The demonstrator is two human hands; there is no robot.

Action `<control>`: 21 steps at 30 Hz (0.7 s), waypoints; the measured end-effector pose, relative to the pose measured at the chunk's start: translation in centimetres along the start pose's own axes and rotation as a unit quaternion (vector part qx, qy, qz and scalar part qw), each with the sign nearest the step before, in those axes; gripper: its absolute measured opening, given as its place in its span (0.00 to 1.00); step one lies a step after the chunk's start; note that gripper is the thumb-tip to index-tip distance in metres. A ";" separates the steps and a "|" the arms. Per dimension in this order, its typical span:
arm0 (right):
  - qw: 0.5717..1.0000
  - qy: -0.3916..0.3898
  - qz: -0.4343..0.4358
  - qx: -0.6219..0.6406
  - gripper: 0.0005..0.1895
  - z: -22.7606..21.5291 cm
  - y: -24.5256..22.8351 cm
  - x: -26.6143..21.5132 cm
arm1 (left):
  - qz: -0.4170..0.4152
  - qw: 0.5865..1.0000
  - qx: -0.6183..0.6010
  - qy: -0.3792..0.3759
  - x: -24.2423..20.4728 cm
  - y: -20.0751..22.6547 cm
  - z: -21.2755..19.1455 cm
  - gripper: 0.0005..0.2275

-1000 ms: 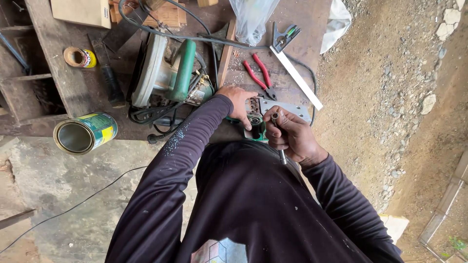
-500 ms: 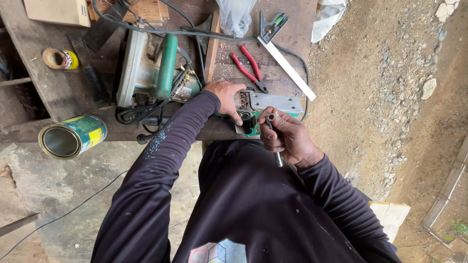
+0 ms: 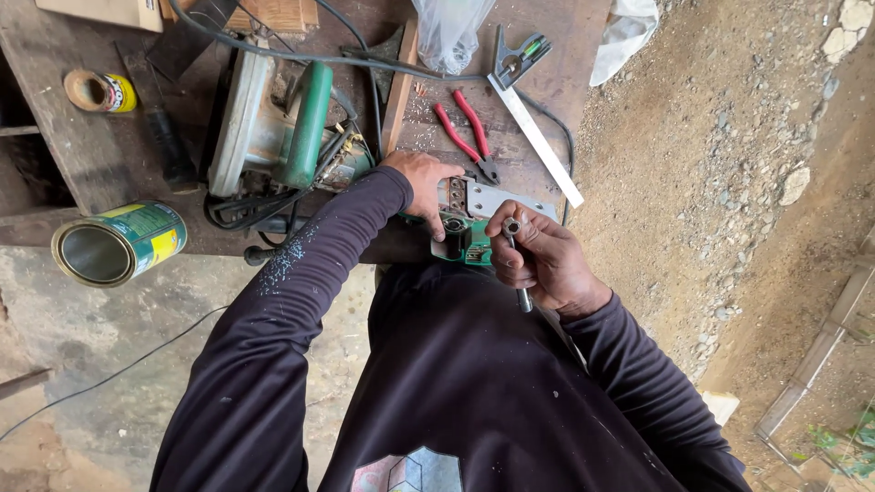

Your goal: Adjusting and maintaining the blades and internal components of an electric hand planer on a workbench.

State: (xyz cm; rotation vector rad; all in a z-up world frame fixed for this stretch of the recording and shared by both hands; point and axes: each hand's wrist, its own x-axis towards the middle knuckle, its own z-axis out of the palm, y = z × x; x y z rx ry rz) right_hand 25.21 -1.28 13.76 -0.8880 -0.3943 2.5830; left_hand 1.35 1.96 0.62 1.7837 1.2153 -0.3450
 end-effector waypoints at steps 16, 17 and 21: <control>0.997 0.009 0.029 -0.077 0.18 0.4 -1.7 1.8 | 0.016 0.999 0.025 -0.030 0.5 -0.2 -0.9 0.59; 0.997 0.016 0.033 -0.070 0.18 0.3 -1.7 2.0 | 0.015 0.999 0.026 -0.032 0.4 -0.1 -1.1 0.59; 0.756 0.138 -0.056 -0.638 0.14 -0.7 -1.7 4.3 | 0.017 0.999 0.026 -0.034 0.4 -0.2 -1.1 0.58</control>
